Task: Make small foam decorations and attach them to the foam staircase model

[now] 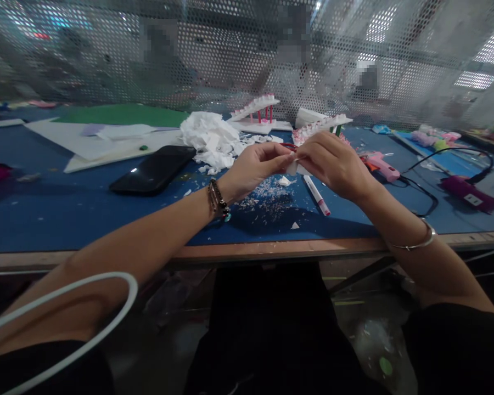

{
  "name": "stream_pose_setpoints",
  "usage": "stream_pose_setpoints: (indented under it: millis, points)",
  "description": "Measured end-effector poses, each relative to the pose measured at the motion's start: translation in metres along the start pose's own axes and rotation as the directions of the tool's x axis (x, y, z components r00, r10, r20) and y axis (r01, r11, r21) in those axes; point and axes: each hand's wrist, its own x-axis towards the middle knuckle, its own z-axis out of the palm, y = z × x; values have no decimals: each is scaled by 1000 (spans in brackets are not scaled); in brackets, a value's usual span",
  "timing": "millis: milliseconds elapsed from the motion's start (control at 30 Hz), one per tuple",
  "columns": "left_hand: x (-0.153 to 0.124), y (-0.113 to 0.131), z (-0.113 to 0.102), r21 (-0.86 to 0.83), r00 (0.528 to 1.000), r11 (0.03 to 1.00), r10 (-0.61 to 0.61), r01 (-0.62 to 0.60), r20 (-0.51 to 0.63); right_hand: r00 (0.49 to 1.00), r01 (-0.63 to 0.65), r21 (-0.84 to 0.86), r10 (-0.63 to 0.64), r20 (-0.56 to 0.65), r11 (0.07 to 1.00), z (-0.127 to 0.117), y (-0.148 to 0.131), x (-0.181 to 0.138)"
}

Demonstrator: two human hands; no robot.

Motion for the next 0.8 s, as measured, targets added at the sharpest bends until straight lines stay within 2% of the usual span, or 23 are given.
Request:
stream_pose_setpoints:
  millis: [200,333,400,533,800]
  points:
    - [0,1,-1,46,997,996,71,-71,19,997,-68,139,74,-35,988,-1,2,1]
    - [-2,5,2,80,989,987,145,-143,-18,984,-127,225,151,-92,966,0,-1,2]
    - [-4,7,4,150,979,970,199,-191,-44,974,-169,284,204,-101,944,2,-2,2]
    - [-7,10,5,350,950,896,310,-274,-50,963,-208,323,251,-96,923,6,-3,2]
    - [-8,13,3,551,894,739,448,-388,29,937,-260,379,326,-123,888,12,-3,2]
